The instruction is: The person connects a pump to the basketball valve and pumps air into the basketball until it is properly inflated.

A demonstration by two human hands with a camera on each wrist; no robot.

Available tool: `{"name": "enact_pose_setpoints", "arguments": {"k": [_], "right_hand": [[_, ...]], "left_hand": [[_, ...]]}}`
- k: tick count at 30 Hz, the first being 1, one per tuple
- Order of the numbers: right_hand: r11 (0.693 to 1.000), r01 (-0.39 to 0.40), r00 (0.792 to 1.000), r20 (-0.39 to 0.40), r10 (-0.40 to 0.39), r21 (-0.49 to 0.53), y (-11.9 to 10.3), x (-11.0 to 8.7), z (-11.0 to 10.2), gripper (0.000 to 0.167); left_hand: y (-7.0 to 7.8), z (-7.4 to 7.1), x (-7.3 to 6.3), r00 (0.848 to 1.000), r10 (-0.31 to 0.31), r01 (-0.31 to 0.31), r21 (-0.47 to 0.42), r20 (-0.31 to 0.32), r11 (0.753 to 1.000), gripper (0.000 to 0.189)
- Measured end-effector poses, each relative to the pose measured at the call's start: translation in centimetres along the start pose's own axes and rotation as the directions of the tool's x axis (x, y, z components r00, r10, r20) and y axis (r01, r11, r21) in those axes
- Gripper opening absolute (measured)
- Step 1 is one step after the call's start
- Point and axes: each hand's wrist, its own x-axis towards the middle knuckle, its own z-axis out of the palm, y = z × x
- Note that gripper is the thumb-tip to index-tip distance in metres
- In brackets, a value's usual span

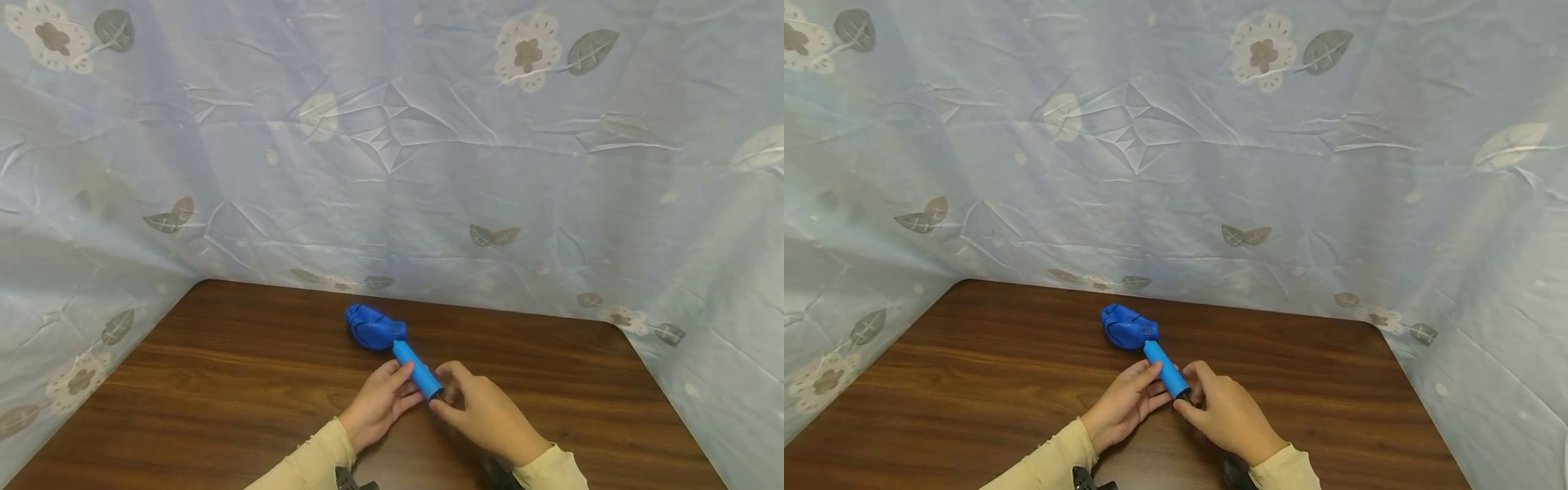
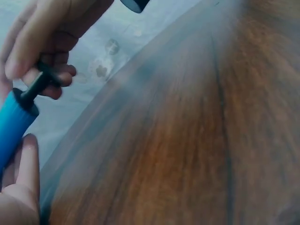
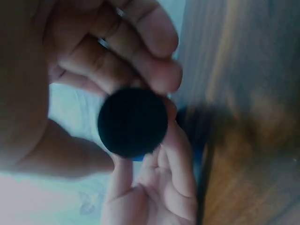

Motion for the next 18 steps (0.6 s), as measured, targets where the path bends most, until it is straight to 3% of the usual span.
{"name": "enact_pose_setpoints", "arguments": {"k": [5,9,14,18], "right_hand": [[0.993,0.100,0.995,0.028,-0.098,-0.070,-0.1,-0.6,-0.2,0.022],[0.981,0.152,0.987,0.068,-0.145,-0.122,-0.1,-0.7,-0.2,0.023],[0.978,0.191,0.975,0.132,-0.179,-0.079,0.0,-0.6,-0.7,0.021],[0.970,0.242,0.948,0.209,-0.240,0.016,0.0,-0.5,-1.2,0.022]], "left_hand": [[0.1,-0.4,0.0,0.998,0.063,-0.064,-0.023,-0.030,0.998,0.058],[0.2,-0.6,0.1,0.997,0.063,-0.066,-0.064,-0.046,0.996,0.059],[0.2,-0.7,0.2,0.996,0.071,-0.074,-0.051,-0.052,0.996,0.061],[0.4,-0.8,0.2,0.992,0.093,-0.096,-0.038,-0.082,0.995,0.061]]}}
